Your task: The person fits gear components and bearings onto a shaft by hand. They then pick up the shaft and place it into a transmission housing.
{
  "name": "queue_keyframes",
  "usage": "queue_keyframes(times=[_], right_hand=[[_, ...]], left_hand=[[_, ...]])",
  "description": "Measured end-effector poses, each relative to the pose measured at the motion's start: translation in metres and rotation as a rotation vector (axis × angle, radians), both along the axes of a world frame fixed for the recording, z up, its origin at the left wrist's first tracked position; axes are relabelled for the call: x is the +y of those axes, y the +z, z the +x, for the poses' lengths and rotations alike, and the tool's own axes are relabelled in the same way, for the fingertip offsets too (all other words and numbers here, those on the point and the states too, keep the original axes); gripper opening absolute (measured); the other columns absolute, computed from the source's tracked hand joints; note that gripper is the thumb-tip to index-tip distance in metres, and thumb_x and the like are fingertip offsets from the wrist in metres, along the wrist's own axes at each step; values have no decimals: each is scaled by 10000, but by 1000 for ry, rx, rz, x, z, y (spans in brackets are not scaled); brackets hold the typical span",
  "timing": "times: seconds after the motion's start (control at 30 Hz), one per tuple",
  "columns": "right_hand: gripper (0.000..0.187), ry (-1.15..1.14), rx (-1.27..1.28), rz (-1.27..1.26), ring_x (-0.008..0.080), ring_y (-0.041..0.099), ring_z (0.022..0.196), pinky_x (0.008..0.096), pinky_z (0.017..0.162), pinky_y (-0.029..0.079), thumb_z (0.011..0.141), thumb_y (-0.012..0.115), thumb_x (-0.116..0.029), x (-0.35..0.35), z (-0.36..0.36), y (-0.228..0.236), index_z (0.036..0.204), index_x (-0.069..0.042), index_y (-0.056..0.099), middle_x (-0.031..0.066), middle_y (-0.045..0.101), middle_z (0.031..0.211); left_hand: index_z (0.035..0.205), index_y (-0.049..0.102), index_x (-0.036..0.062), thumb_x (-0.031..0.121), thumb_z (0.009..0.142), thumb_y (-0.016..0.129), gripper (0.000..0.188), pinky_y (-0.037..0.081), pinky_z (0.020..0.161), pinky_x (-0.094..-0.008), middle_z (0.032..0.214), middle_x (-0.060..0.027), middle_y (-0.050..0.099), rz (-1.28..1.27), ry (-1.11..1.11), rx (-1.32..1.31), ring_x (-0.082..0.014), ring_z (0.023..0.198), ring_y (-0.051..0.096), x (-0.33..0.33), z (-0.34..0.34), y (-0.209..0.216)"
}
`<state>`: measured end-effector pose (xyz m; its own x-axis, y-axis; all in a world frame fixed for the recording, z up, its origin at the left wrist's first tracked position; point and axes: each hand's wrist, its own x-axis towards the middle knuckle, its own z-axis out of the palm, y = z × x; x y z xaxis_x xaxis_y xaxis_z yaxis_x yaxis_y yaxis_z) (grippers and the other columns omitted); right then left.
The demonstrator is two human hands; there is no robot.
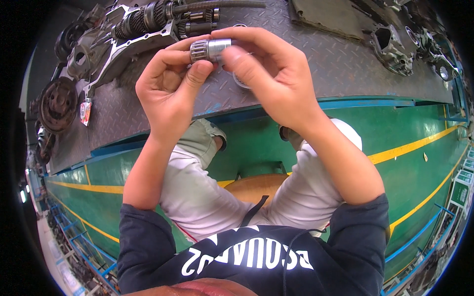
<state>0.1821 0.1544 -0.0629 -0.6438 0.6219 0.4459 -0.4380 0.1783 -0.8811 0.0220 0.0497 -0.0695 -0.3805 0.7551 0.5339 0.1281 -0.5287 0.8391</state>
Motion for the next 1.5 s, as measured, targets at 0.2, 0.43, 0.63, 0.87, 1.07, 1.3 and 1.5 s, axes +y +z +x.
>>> queue_keyframes(times=[0.2, 0.43, 0.63, 0.87, 1.07, 1.3, 1.5], right_hand=[[292, -101, -47, 104, 120, 701, 989, 256, 852, 568, 924, 753, 90, 4, 0, 2, 1209, 27, 754, 65, 723, 1097], [281, -306, -4, 113, 131, 732, 998, 253, 896, 592, 941, 739, 104, 23, 12, 1, 1214, 36, 745, 83, 781, 1087], [355, -147, 33, 100, 162, 734, 1051, 287, 934, 603, 867, 780, 151, 6, 9, -1, 1202, 56, 710, 121, 760, 1175], [368, -129, 79, 194, 193, 761, 1043, 296, 926, 613, 844, 761, 174, 5, 4, -5, 1190, 55, 719, 133, 764, 1165], [348, -175, 31, 273, 194, 780, 983, 291, 886, 616, 841, 772, 160, 3, 7, -2, 1173, 64, 731, 131, 783, 1100], [309, -218, 18, 344, 174, 783, 915, 271, 813, 609, 832, 799, 134, 2, 9, 1, 1129, 59, 761, 126, 788, 1077], [304, -224, 28, 328, 170, 773, 924, 279, 798, 609, 806, 815, 134, 0, 9, 1, 1095, 46, 771, 124, 790, 1050]], left_hand=[[1295, 595, -40, -135, 898, 773, 445, 630, 935, -319, 1223, -189, 713, -32, 123, 48, -190, 1036, 739, 0, 12, 16], [1336, 672, -58, -137, 924, 749, 426, 626, 918, -281, 1203, -90, 703, 0, 198, 95, -162, 1047, 728, -7, -8, 13], [1408, 616, -104, -87, 956, 748, 472, 599, 994, -287, 1290, -185, 727, -96, 49, 181, -188, 1127, 726, -12, 4, 11], [1403, 626, -106, -84, 954, 753, 467, 597, 974, -273, 1271, -178, 735, -139, 1, 161, -169, 1116, 722, -10, 4, 10], [1317, 694, -83, -147, 894, 761, 433, 646, 917, -305, 1228, -157, 729, -28, 27, 180, -215, 1056, 765, -6, 5, 6], [1267, 733, -66, -147, 858, 786, 420, 656, 876, -305, 1204, -155, 744, 32, 118, 293, -208, 1010, 778, -7, 5, 8], [1321, 681, -118, -69, 934, 778, 402, 618, 899, -272, 1264, -156, 694, 24, 150, 533, -181, 1034, 743, -13, -1, 10]])
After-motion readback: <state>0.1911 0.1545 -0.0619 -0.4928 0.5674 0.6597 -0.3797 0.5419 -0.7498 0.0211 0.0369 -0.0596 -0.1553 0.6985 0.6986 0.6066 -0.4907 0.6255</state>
